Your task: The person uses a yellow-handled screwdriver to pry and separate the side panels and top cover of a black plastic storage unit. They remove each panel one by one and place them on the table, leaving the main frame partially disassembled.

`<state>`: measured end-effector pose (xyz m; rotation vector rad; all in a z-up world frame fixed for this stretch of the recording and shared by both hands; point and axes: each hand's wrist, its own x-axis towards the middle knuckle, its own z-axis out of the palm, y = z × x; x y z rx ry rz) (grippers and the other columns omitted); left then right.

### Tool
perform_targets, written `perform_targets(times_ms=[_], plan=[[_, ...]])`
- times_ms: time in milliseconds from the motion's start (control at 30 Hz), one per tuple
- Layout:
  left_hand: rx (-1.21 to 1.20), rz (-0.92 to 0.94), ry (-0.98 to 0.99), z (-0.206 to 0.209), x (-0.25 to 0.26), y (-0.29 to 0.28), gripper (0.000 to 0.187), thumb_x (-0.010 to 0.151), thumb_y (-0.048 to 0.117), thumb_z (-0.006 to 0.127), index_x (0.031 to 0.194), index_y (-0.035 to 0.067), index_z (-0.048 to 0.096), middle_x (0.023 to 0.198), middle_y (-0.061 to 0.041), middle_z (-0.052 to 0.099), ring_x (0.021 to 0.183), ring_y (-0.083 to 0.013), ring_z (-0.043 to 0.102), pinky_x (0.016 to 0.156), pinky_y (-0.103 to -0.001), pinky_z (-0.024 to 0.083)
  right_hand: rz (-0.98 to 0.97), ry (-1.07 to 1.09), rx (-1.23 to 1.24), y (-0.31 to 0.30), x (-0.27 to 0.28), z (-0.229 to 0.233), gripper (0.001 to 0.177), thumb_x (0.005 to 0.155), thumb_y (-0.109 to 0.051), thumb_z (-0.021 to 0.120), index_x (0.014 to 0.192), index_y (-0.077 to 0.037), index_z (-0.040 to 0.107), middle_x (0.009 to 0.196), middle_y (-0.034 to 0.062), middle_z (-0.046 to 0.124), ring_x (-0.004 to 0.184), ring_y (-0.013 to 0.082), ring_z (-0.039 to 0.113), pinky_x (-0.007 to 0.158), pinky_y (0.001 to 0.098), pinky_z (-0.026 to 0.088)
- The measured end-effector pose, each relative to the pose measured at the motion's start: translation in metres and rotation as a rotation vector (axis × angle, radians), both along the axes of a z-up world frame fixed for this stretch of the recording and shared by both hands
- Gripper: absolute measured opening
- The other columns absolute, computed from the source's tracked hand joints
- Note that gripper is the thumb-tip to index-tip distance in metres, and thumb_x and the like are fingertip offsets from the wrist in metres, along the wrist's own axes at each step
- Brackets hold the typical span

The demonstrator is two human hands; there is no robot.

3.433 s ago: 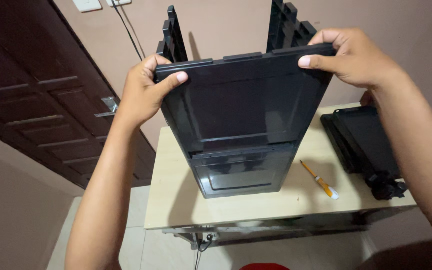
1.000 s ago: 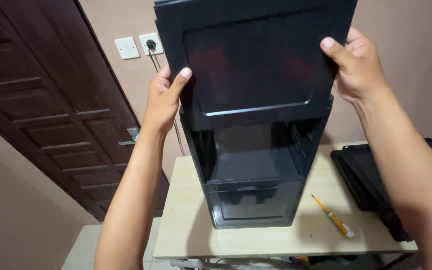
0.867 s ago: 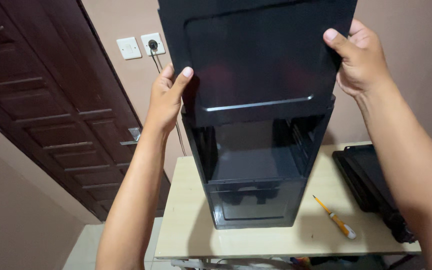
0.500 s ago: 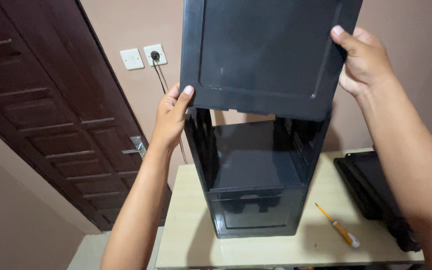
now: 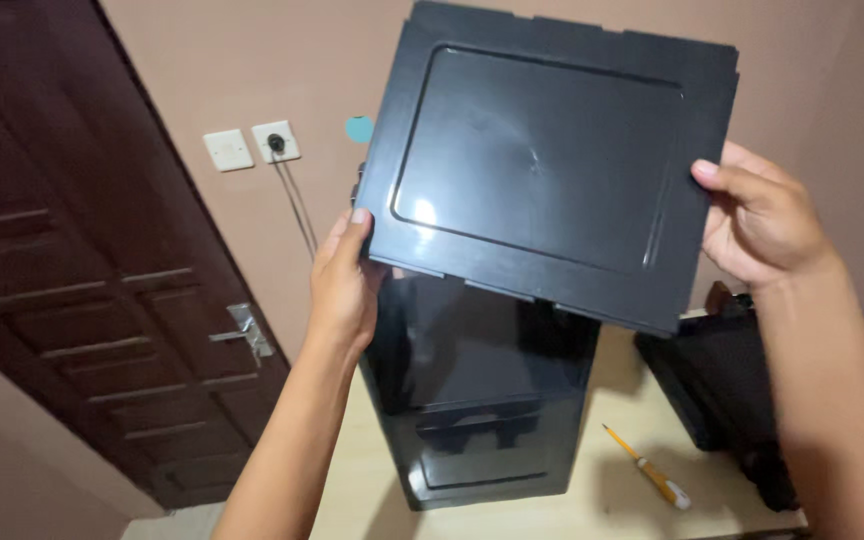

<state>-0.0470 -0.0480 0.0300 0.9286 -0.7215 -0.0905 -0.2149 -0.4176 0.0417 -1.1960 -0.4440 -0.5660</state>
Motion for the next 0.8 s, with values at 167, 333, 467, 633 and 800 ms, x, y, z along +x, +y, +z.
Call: perform_targets(times_ms=[167, 333, 467, 633, 800], plan=[[0.128, -0.071, -0.059, -0.005, -0.025, -0.025, 0.055, 0.104, 0.041, 0.043, 0.139, -0.001, 0.052, 0.11, -0.01, 0.07, 0.102, -0.0198, 0.067, 0.093, -0.04, 0.054, 0.014, -0.067, 0.159, -0.039, -0.038, -0.039, 0.025, 0.112, -0.005, 0.054, 0.13, 0.012, 0.054, 0.131, 0.0254, 0.064, 0.126, 0.0347, 0.064, 0.114, 0.049, 0.048], [0.224, -0.043, -0.11, -0.049, -0.043, -0.044, 0.064, 0.105, 0.041, 0.042, 0.151, -0.003, 0.041, 0.112, -0.012, 0.071, 0.1, -0.0205, 0.065, 0.093, -0.037, 0.052, -0.109, -0.128, 0.393, -0.079, -0.085, -0.076, 0.032, 0.108, -0.005, 0.053, 0.135, 0.01, 0.055, 0.142, 0.0258, 0.062, 0.131, 0.0351, 0.066, 0.12, 0.0499, 0.047], [0.292, 0.007, -0.176, -0.105, -0.04, -0.063, 0.059, 0.105, 0.034, 0.049, 0.148, -0.005, 0.044, 0.115, -0.012, 0.07, 0.102, -0.0174, 0.064, 0.093, -0.033, 0.051, -0.232, -0.178, 0.431, -0.107, -0.123, -0.095, 0.038, 0.107, -0.008, 0.053, 0.139, 0.012, 0.056, 0.145, 0.0272, 0.061, 0.135, 0.0371, 0.064, 0.122, 0.0532, 0.051], [0.427, 0.224, -0.236, -0.172, -0.036, -0.086, 0.047, 0.104, 0.026, 0.057, 0.142, -0.003, 0.054, 0.116, -0.011, 0.071, 0.106, -0.0152, 0.064, 0.099, -0.03, 0.049, -0.383, -0.212, 0.534, -0.144, -0.154, -0.134, 0.026, 0.113, 0.0, 0.047, 0.135, 0.014, 0.049, 0.146, 0.0297, 0.059, 0.138, 0.038, 0.065, 0.12, 0.0496, 0.049], [0.609, 0.433, -0.232, -0.211, -0.058, -0.087, 0.044, 0.099, 0.026, 0.062, 0.137, 0.003, 0.059, 0.115, -0.01, 0.073, 0.104, -0.0166, 0.069, 0.093, -0.032, 0.053, -0.58, -0.034, 0.642, -0.194, -0.161, -0.207, 0.03, 0.109, -0.004, 0.045, 0.134, 0.012, 0.042, 0.132, 0.0269, 0.063, 0.118, 0.0353, 0.072, 0.104, 0.0467, 0.055]])
